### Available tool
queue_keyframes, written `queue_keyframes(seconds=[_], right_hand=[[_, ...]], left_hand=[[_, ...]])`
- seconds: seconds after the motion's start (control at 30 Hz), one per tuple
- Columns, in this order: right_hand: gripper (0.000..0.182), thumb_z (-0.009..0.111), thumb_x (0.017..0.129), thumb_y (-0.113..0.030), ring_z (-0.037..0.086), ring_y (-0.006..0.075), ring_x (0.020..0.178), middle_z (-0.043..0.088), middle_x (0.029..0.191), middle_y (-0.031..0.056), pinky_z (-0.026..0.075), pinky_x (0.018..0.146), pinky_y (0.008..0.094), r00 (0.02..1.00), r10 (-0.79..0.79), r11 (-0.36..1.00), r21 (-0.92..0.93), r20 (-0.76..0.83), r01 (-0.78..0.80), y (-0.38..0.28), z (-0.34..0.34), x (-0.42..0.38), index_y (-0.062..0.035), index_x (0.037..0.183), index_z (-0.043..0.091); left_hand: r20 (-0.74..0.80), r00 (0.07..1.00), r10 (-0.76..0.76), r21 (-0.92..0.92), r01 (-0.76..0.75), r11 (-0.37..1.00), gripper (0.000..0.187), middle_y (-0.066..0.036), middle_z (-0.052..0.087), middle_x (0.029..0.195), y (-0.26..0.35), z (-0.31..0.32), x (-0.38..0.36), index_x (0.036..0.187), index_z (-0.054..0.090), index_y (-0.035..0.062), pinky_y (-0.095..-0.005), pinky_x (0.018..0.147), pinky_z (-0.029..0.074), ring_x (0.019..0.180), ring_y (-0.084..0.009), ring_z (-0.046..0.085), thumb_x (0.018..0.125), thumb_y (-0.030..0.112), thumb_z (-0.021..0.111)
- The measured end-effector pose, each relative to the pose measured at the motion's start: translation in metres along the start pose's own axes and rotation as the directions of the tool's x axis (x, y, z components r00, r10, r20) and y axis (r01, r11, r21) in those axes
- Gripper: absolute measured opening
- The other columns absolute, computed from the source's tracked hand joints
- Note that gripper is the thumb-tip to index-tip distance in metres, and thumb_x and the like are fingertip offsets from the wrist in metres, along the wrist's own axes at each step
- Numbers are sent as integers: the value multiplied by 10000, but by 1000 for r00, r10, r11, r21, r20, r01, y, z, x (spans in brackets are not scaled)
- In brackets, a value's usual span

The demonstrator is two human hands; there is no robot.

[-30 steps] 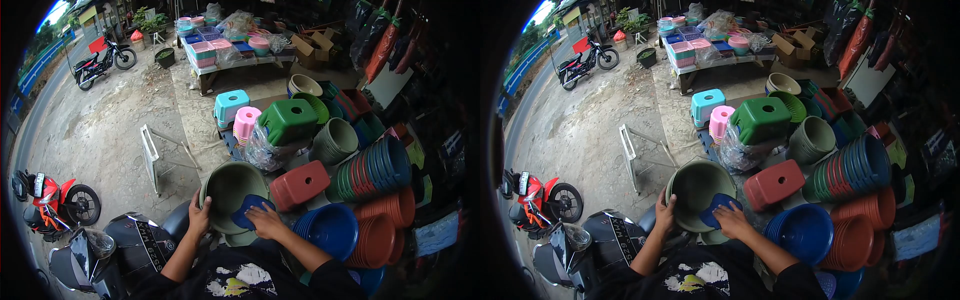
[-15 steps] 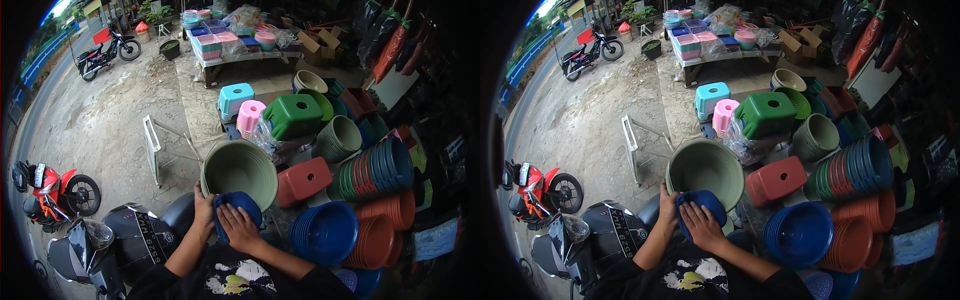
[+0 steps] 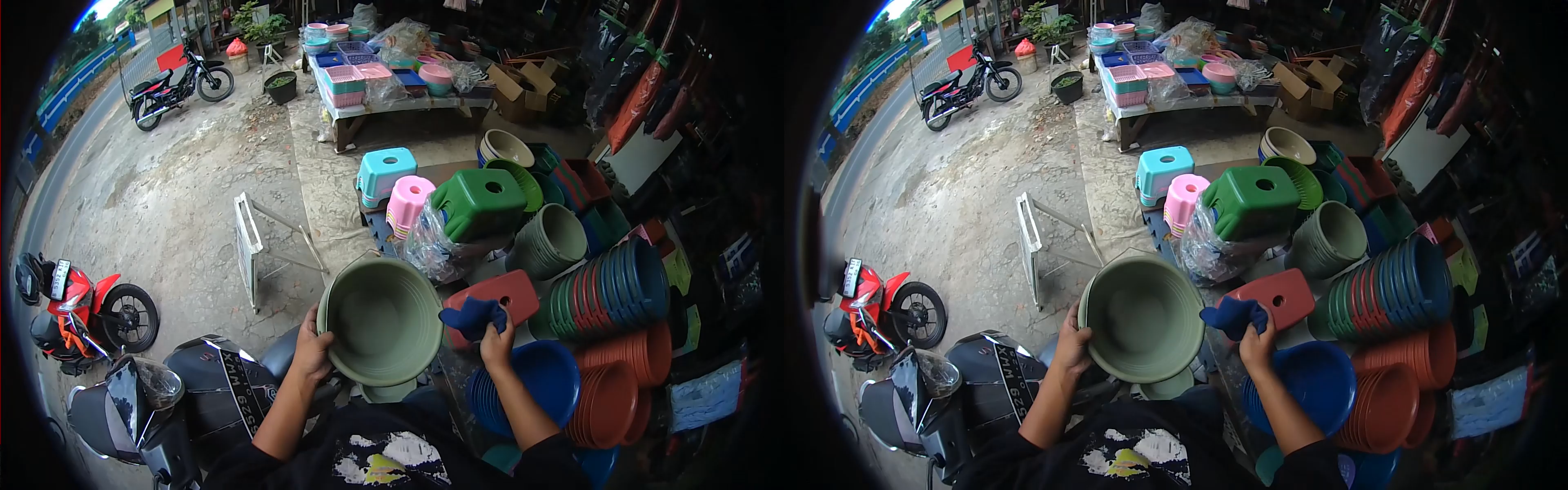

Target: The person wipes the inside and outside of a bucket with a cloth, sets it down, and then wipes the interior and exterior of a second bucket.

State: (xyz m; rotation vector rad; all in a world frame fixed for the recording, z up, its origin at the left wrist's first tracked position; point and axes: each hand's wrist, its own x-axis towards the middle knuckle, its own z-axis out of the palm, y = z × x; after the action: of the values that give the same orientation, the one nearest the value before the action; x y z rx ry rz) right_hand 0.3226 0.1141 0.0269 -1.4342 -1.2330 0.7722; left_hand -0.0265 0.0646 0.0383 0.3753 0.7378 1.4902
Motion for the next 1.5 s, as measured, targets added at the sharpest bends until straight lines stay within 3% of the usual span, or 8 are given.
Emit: queue_keyframes(seconds=[0.27,0.43,0.57,0.97,1.17,1.23,1.4,1.5], right_hand=[[502,487,812,58,568,263,1191,593,1261,202,416,1024,339,962,-126,990,-32,242,138,-47,60,30,10,1310,530],[588,547,788,31,518,324,1247,559,1305,188,385,1061,361,664,79,993,-118,744,13,-69,69,17,-14,1370,476],[684,569,751,1,413,358,1327,458,1408,193,326,1104,375,830,-332,891,-140,448,432,-66,88,17,-32,1417,420],[440,466,766,103,554,158,1041,583,1082,82,406,967,295,850,-141,990,67,507,124,-116,52,-9,2,1183,561],[576,443,765,73,574,183,1076,610,1207,130,409,972,291,498,-118,977,12,859,211,-95,5,-36,-25,1326,524],[653,504,795,123,498,196,1276,530,1387,136,343,1084,327,331,263,962,-219,906,-164,-89,-12,-32,-4,1428,411],[632,455,810,54,451,270,1327,486,1414,192,310,1121,385,565,228,798,181,793,-575,-126,-53,-8,61,1434,356],[636,448,823,8,343,340,1393,374,1484,229,255,1148,423,896,-148,959,283,419,26,-155,-12,-13,63,1446,331]], left_hand=[[124,978,-169,160,148,976,777,-117,538,1294,-16,1,-6,1409,358,23,-379,1027,439,1189,-244,542,665,-168,476],[76,983,-165,220,145,965,750,-115,525,1312,-11,3,-4,1406,366,11,-368,1046,411,1214,-239,519,684,-138,509],[117,989,-89,266,55,962,743,-103,562,1273,-4,4,1,1386,389,21,-368,1010,445,1168,-219,554,685,-153,564],[89,996,-29,155,15,988,696,-115,545,1261,-18,-24,20,1372,371,-2,-368,1036,414,1181,-220,526,792,56,752],[-74,993,94,213,-77,974,592,-121,553,1181,-3,3,23,1293,387,-1,-362,957,480,1094,-223,563,752,-93,611],[-68,989,128,316,-100,944,620,-124,553,1183,1,7,28,1294,383,-1,-358,961,478,1087,-220,565,709,-141,532],[-77,990,120,301,-92,949,678,-124,539,1200,11,11,29,1316,367,-5,-342,970,467,1097,-214,559,674,-136,538],[-3,993,121,317,-114,941,715,-113,525,1226,0,9,18,1336,357,1,-341,1008,433,1139,-214,538,660,-131,547]])
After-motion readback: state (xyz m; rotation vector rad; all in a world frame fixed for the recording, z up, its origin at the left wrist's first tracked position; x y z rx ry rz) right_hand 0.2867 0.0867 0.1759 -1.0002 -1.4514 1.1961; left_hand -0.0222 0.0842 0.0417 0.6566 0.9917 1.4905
